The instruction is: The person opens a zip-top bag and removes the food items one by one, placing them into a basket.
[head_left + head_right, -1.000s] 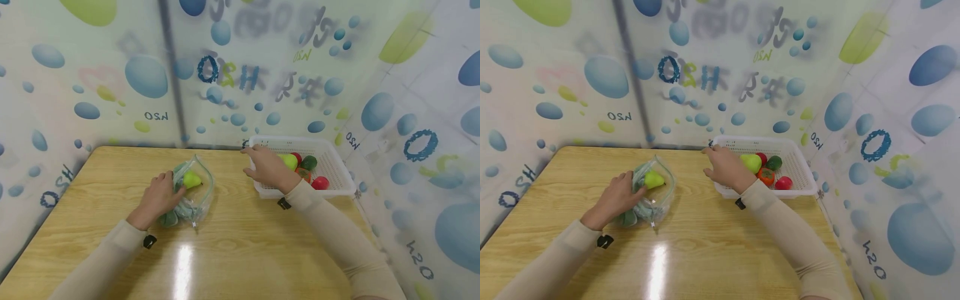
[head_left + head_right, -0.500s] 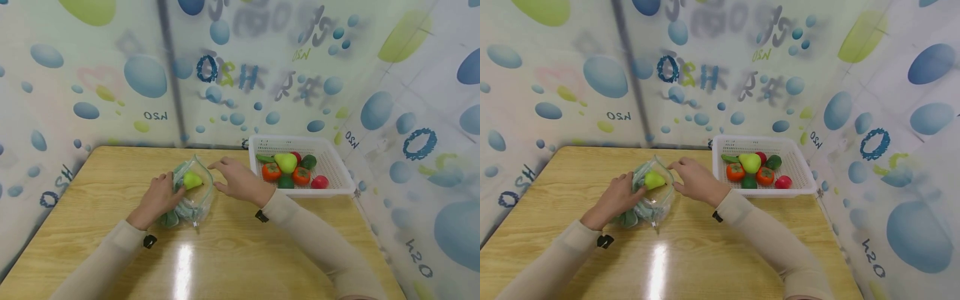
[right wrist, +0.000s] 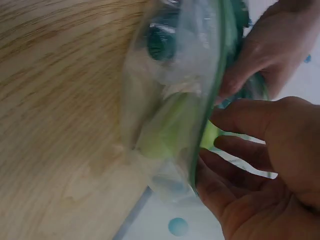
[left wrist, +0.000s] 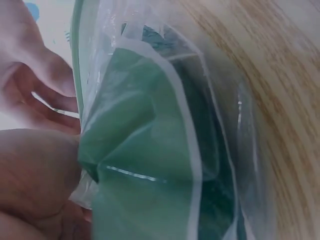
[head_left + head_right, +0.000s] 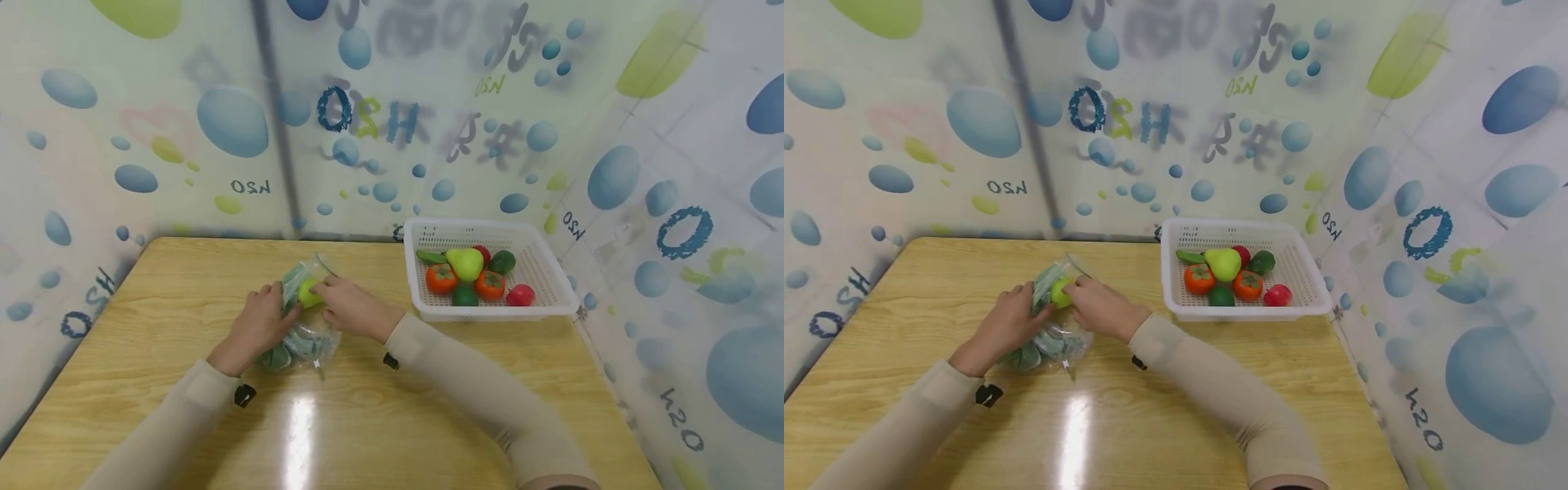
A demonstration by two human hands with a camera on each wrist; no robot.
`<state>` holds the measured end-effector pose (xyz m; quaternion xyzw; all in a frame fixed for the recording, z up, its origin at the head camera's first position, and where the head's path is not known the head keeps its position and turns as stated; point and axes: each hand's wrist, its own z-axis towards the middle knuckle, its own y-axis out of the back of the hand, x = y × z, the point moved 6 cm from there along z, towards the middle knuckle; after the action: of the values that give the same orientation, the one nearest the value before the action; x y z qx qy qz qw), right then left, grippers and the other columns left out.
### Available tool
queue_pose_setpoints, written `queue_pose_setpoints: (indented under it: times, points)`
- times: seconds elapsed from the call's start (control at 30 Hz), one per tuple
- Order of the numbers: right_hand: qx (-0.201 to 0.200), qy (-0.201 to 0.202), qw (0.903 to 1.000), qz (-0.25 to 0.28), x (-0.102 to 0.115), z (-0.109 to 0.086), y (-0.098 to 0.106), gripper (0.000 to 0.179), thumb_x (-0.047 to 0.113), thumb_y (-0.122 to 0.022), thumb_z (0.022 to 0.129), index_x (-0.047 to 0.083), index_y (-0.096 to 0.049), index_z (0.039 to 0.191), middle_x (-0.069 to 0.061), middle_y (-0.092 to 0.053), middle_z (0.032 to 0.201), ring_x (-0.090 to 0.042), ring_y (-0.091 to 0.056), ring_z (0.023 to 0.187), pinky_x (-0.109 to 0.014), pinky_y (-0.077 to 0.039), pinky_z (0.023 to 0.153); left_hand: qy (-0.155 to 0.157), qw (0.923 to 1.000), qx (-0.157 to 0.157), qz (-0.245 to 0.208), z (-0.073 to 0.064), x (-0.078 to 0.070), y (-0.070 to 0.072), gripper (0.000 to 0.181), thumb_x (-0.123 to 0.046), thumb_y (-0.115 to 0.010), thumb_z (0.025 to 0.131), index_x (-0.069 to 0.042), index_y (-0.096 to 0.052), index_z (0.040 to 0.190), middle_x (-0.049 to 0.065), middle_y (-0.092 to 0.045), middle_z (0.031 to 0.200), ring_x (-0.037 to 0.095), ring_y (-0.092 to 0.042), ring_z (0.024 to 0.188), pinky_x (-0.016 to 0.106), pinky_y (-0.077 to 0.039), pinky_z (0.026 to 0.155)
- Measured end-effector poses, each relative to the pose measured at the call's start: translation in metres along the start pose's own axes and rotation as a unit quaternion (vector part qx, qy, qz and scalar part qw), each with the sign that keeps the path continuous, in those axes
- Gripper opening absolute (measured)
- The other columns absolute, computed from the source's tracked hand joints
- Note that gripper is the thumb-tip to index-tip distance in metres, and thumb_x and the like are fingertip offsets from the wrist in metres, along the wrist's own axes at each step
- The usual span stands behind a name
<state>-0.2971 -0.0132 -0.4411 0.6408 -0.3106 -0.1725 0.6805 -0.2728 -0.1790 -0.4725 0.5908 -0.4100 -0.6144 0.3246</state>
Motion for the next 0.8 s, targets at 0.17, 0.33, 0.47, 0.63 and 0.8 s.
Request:
queue_pose_setpoints:
  times: [0.17, 0.33, 0.47, 0.63, 0.8]
  points:
    - [-0.034, 0.002, 0.999, -0.03, -0.002, 0.005, -0.009, 0.051, 0.009, -0.075, 0.112, -0.003, -0.061, 0.159, -0.021, -0.071, 0.154, -0.026, -0.075, 0.137, -0.029, -0.063, 0.115, -0.012, 0.9998, -0.01, 0.008, 0.0, 0.0, -0.001, 0.065, -0.028, -0.069, 0.117, 0.022, -0.048, 0.154, 0.046, -0.065, 0.137, 0.065, -0.064, 0.121, 0.071, -0.06, 0.092]
    - [-0.049, -0.022, 0.9982, -0.029, -0.005, 0.01, -0.017, 0.053, 0.016, -0.076, 0.112, -0.004, -0.057, 0.158, -0.022, -0.07, 0.154, -0.029, -0.072, 0.14, -0.034, -0.063, 0.117, -0.017, 0.9998, -0.009, 0.009, 0.002, 0.0, -0.001, 0.061, -0.026, -0.071, 0.116, 0.02, -0.051, 0.151, 0.041, -0.068, 0.128, 0.055, -0.066, 0.108, 0.06, -0.058, 0.08]
    - [-0.051, -0.048, 0.9972, -0.027, -0.008, 0.014, -0.023, 0.06, 0.025, -0.077, 0.113, -0.005, -0.054, 0.159, -0.025, -0.066, 0.156, -0.035, -0.069, 0.143, -0.038, -0.063, 0.119, -0.022, 0.9997, -0.006, 0.012, 0.004, -0.001, -0.001, 0.06, -0.025, -0.071, 0.115, 0.021, -0.053, 0.15, 0.041, -0.069, 0.126, 0.054, -0.067, 0.105, 0.06, -0.059, 0.081]
    - [-0.054, -0.076, 0.9952, -0.031, -0.011, 0.018, -0.026, 0.076, 0.039, -0.08, 0.112, -0.008, -0.048, 0.163, -0.026, -0.064, 0.155, -0.035, -0.069, 0.139, -0.038, -0.067, 0.111, -0.036, 0.9992, -0.009, 0.018, 0.005, -0.001, -0.002, 0.059, -0.023, -0.07, 0.116, 0.022, -0.053, 0.151, 0.044, -0.07, 0.129, 0.059, -0.069, 0.109, 0.066, -0.06, 0.087]
    - [-0.044, -0.086, 0.995, -0.028, -0.01, 0.021, -0.026, 0.088, 0.042, -0.082, 0.111, -0.012, -0.041, 0.166, -0.023, -0.068, 0.149, -0.028, -0.074, 0.127, -0.034, -0.068, 0.105, -0.04, 0.9992, -0.005, 0.01, 0.006, -0.001, -0.001, 0.059, -0.023, -0.069, 0.117, 0.021, -0.053, 0.153, 0.046, -0.069, 0.131, 0.061, -0.069, 0.111, 0.067, -0.059, 0.088]
